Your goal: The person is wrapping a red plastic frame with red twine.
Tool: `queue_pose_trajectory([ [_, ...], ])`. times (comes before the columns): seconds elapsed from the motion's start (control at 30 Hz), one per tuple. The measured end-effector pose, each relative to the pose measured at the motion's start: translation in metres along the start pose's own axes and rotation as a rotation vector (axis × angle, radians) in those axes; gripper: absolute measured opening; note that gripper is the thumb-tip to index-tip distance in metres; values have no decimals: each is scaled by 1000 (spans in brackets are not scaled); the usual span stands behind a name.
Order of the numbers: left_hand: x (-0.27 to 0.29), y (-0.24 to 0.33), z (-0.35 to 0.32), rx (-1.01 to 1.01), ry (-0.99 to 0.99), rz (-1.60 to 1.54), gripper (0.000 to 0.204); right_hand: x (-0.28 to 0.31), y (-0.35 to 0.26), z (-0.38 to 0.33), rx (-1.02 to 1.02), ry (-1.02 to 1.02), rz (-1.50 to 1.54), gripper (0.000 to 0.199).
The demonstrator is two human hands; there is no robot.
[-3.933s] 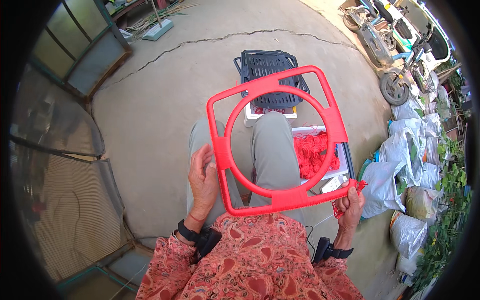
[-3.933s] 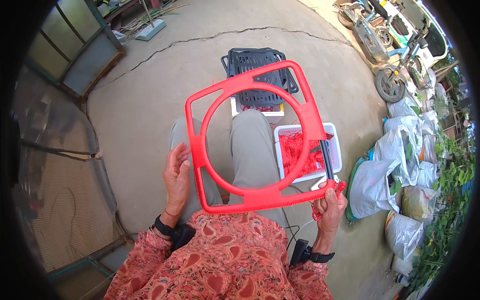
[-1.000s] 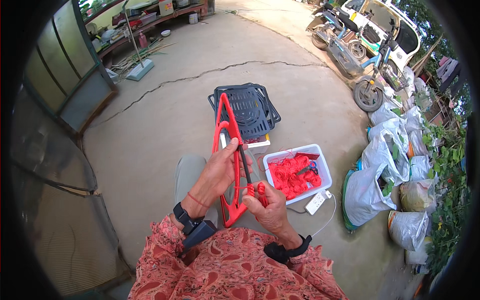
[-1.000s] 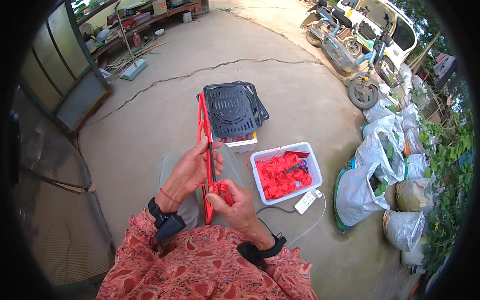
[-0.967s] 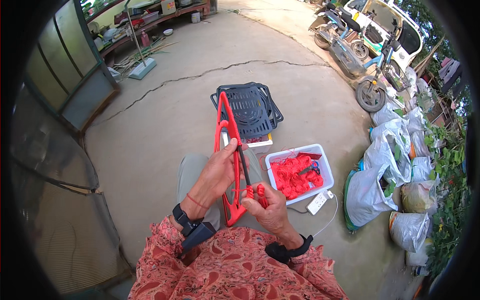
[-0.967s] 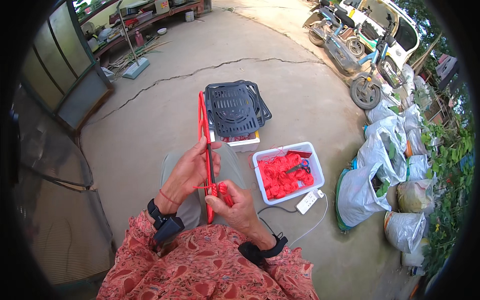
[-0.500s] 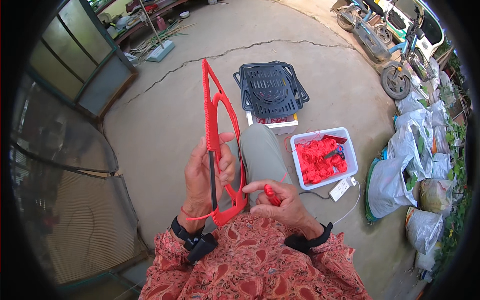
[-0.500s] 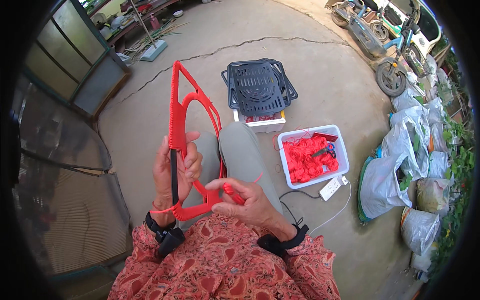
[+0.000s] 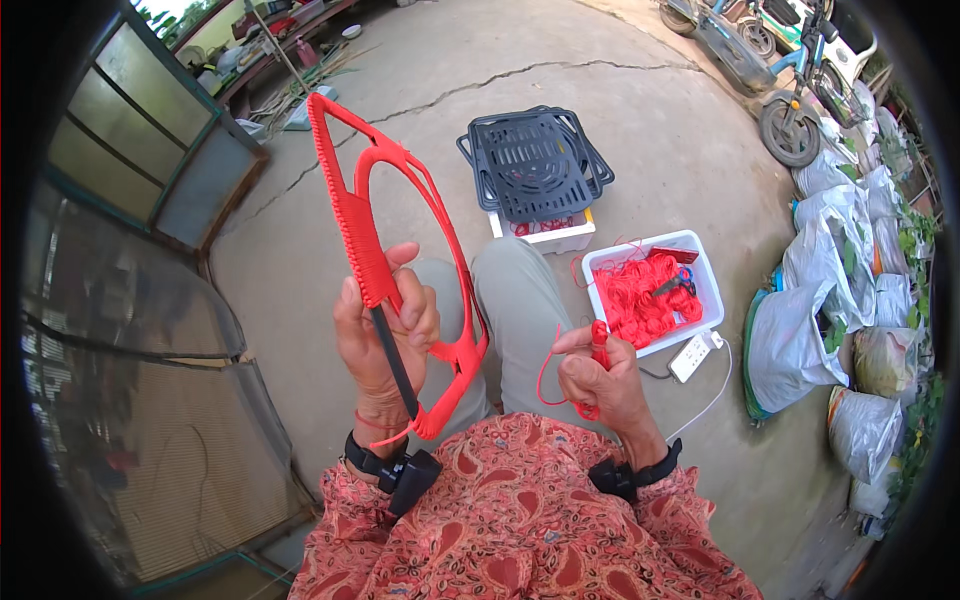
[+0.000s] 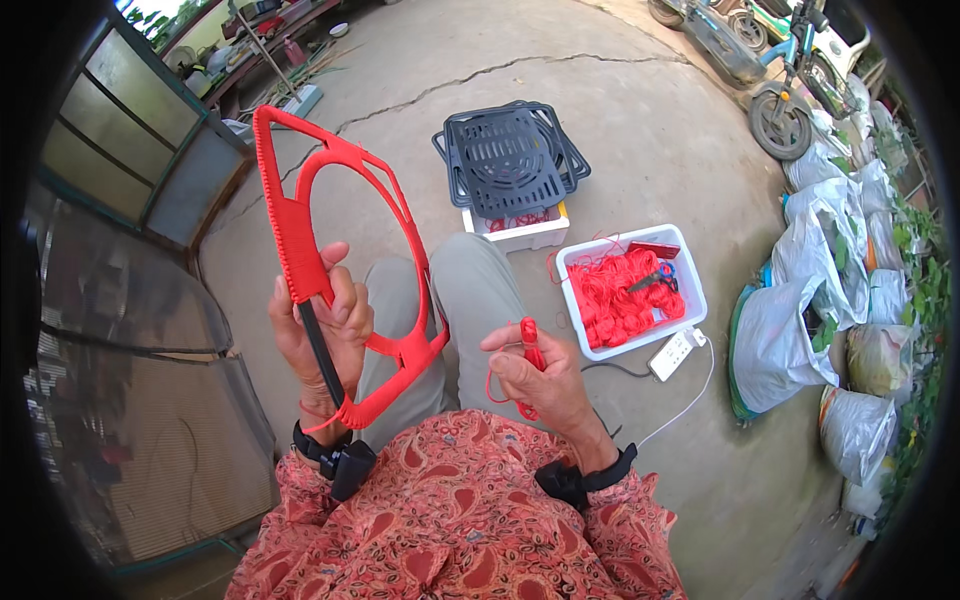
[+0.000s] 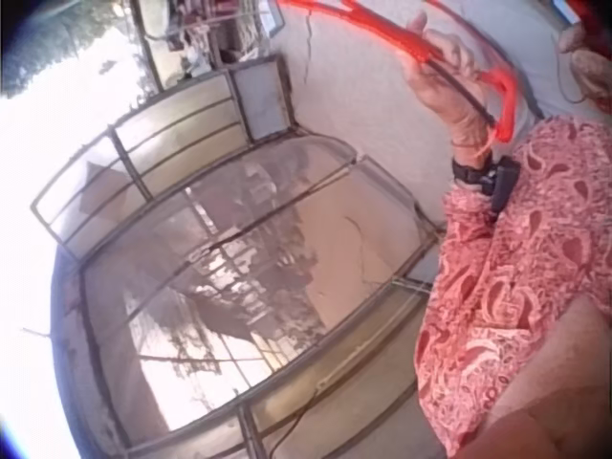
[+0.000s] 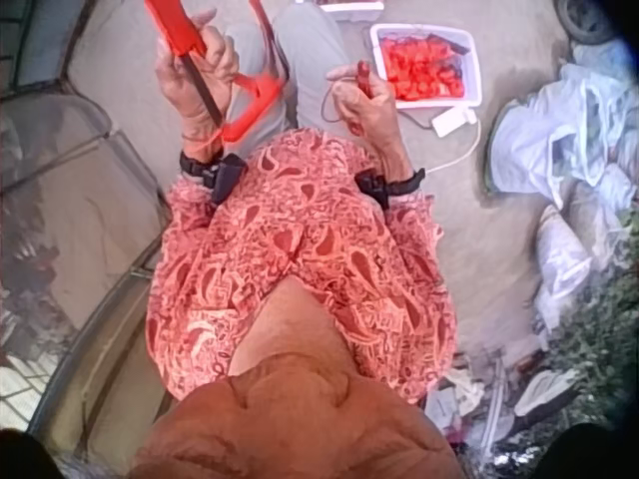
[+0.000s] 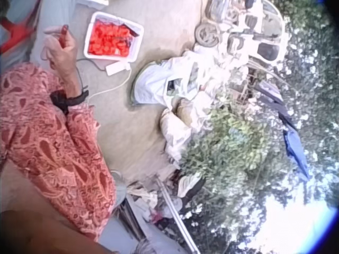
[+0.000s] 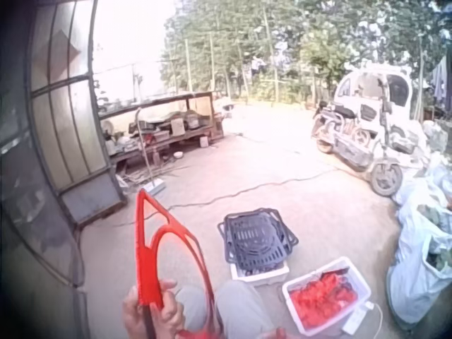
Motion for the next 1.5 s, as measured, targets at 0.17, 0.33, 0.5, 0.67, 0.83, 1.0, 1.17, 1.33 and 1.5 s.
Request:
queue_pose_trajectory([
  [0.17,2,-7,1,-23,-7,36,60,0,1,3,-41,-1,-1,19],
  [0.33,0,-23,-1,9,63,74,58,-2,2,4,-54,-6,8,20],
  [0.5,-5,-33,-4,94,-1,136,58,-5,1,5,-91,17,15,24],
  [0.67,1,-43,-9,140,-72,73,56,-15,-5,10,-160,11,-38,24],
  [0.83,1,-45,-22,80,-13,123,54,-24,-16,12,-131,-45,-111,24],
  [1.0,27,-31,-48,56,165,167,40,-32,-33,23,-54,-106,-47,24],
  [1.17,54,-19,-90,152,217,372,23,-51,-42,37,-14,-172,107,22],
  [1.33,27,-10,-113,157,151,501,22,-61,-37,48,12,-251,221,21],
  [1.5,36,4,-132,255,-88,507,17,-76,-52,54,49,-314,274,23],
])
Point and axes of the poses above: each hand's wrist, its own z-axis towards the middle knuckle, its own x-axis out of the back of the hand, y = z × x, the point moved 1 cm from there along z, towards the middle knuckle, and after that the axes turned 10 degrees about -y, right-handed, at the moved point
